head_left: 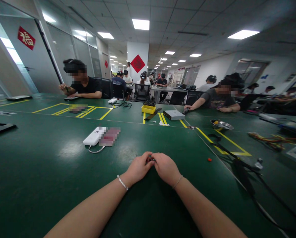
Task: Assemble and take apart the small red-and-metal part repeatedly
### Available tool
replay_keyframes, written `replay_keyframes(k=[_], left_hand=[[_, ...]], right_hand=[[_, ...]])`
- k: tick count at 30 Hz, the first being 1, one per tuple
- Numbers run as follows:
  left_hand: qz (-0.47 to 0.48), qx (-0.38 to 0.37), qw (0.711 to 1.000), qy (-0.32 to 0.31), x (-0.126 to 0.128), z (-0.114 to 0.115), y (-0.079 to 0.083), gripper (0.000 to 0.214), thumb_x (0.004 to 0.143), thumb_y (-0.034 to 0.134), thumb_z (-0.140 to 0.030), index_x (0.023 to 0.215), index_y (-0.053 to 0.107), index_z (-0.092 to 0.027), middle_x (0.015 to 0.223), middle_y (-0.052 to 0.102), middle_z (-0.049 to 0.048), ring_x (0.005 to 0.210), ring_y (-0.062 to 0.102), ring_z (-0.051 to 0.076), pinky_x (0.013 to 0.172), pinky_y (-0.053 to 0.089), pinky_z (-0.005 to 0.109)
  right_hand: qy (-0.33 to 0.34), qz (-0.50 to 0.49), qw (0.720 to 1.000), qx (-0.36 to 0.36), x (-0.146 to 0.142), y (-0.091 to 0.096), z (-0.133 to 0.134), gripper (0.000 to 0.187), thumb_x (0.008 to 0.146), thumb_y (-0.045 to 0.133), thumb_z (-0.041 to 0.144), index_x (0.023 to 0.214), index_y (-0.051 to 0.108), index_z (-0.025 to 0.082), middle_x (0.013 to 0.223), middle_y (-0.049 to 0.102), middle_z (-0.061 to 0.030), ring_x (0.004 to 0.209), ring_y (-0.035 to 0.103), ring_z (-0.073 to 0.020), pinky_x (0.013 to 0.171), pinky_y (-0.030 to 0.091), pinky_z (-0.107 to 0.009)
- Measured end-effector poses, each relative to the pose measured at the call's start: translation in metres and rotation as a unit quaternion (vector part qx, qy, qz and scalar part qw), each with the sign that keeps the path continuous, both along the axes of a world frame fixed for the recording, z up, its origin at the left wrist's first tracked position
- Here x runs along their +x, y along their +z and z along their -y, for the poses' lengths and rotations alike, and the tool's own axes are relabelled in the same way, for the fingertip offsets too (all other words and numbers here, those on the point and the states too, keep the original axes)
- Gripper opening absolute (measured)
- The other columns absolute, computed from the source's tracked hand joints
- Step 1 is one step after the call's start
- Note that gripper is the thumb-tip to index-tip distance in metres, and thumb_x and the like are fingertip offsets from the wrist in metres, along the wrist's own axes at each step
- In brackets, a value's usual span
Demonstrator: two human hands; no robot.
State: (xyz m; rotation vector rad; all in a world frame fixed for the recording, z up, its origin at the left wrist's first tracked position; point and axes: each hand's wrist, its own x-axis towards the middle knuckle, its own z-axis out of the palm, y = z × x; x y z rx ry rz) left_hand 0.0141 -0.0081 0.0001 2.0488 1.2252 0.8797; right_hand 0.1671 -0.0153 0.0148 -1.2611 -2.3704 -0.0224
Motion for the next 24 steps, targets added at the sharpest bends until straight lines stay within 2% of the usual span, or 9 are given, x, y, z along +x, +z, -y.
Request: replay_keyframes(k=[3, 7, 9, 11, 13, 15, 17, 20, 24], left_hand=[[0.034, -0.012, 0.999, -0.005, 0.001, -0.002, -0.002, 0.022, 0.076, 0.045, -0.03, 0.095, 0.052, -0.021, 0.07, 0.059, -0.0018, 0.065, 0.055, 0.013, 0.06, 0.041, 0.024], [0.096, -0.026, 0.995, -0.012, 0.001, -0.006, -0.005, 0.023, 0.077, 0.045, -0.032, 0.095, 0.053, -0.019, 0.069, 0.058, -0.0014, 0.064, 0.054, 0.012, 0.06, 0.041, 0.023], [0.139, -0.04, 0.989, -0.004, 0.001, -0.007, -0.005, 0.023, 0.077, 0.045, -0.03, 0.094, 0.054, -0.018, 0.073, 0.06, 0.0003, 0.068, 0.055, 0.012, 0.064, 0.043, 0.024], [0.172, -0.062, 0.983, 0.005, 0.0, -0.008, -0.004, 0.024, 0.077, 0.045, -0.03, 0.094, 0.054, -0.016, 0.077, 0.061, 0.0022, 0.072, 0.057, 0.013, 0.068, 0.043, 0.025], [0.189, -0.08, 0.979, 0.017, -0.001, -0.008, -0.002, 0.026, 0.076, 0.046, -0.029, 0.096, 0.054, -0.015, 0.078, 0.061, 0.0031, 0.074, 0.057, 0.014, 0.069, 0.044, 0.026], [0.206, -0.097, 0.973, 0.025, -0.003, -0.008, 0.0, 0.027, 0.076, 0.046, -0.027, 0.098, 0.054, -0.015, 0.079, 0.061, 0.0037, 0.075, 0.058, 0.014, 0.071, 0.044, 0.027], [0.227, -0.111, 0.967, 0.027, -0.004, -0.008, 0.002, 0.026, 0.076, 0.046, -0.026, 0.099, 0.054, -0.015, 0.081, 0.061, 0.0044, 0.077, 0.058, 0.014, 0.074, 0.044, 0.027], [0.241, -0.126, 0.962, 0.03, -0.005, -0.008, 0.004, 0.026, 0.076, 0.046, -0.025, 0.098, 0.055, -0.014, 0.083, 0.061, 0.0046, 0.078, 0.058, 0.014, 0.074, 0.044, 0.027], [0.245, -0.137, 0.959, 0.034, -0.006, -0.009, 0.004, 0.027, 0.076, 0.046, -0.027, 0.099, 0.055, -0.014, 0.082, 0.06, 0.0048, 0.077, 0.057, 0.014, 0.073, 0.044, 0.027]], right_hand=[[0.022, -0.026, 0.999, -0.001, 0.001, -0.003, 0.0, 0.02, 0.078, 0.041, 0.018, 0.093, 0.054, 0.019, 0.087, 0.06, -0.0055, 0.082, 0.053, -0.0169, 0.076, 0.04, -0.031], [0.055, -0.062, 0.997, -0.011, 0.011, 0.002, -0.006, 0.024, 0.077, 0.044, 0.026, 0.098, 0.054, 0.021, 0.095, 0.06, -0.0041, 0.088, 0.052, -0.016, 0.08, 0.04, -0.03], [0.03, -0.057, 0.998, -0.001, 0.021, 0.005, -0.011, 0.031, 0.077, 0.044, 0.028, 0.106, 0.05, 0.021, 0.103, 0.058, -0.0052, 0.095, 0.05, -0.0172, 0.084, 0.038, -0.033], [-0.059, -0.035, 0.998, 0.015, 0.039, 0.007, -0.017, 0.037, 0.077, 0.043, 0.028, 0.113, 0.046, 0.019, 0.109, 0.054, -0.0078, 0.102, 0.046, -0.0192, 0.089, 0.034, -0.036], [-0.203, -0.003, 0.979, 0.024, 0.068, 0.005, -0.024, 0.042, 0.076, 0.042, 0.027, 0.117, 0.043, 0.017, 0.117, 0.049, -0.0108, 0.11, 0.039, -0.023, 0.092, 0.029, -0.041], [-0.359, 0.024, 0.933, 0.018, 0.103, 0.001, -0.03, 0.046, 0.075, 0.042, 0.031, 0.119, 0.041, 0.017, 0.125, 0.04, -0.0134, 0.118, 0.028, -0.0293, 0.091, 0.026, -0.047], [-0.474, 0.028, 0.88, -0.022, 0.139, -0.007, -0.034, 0.05, 0.076, 0.038, 0.037, 0.122, 0.038, 0.018, 0.128, 0.035, -0.015, 0.119, 0.025, -0.0338, 0.088, 0.027, -0.051], [-0.522, 0.025, 0.846, -0.1, 0.178, -0.019, -0.039, 0.05, 0.079, 0.029, 0.037, 0.121, 0.039, 0.014, 0.121, 0.041, -0.0186, 0.114, 0.035, -0.032, 0.085, 0.032, -0.048], [-0.494, 0.045, 0.856, -0.148, 0.195, -0.027, -0.04, 0.041, 0.077, 0.029, 0.027, 0.108, 0.054, 0.015, 0.108, 0.053, -0.0164, 0.103, 0.048, -0.0262, 0.081, 0.039, -0.04]])
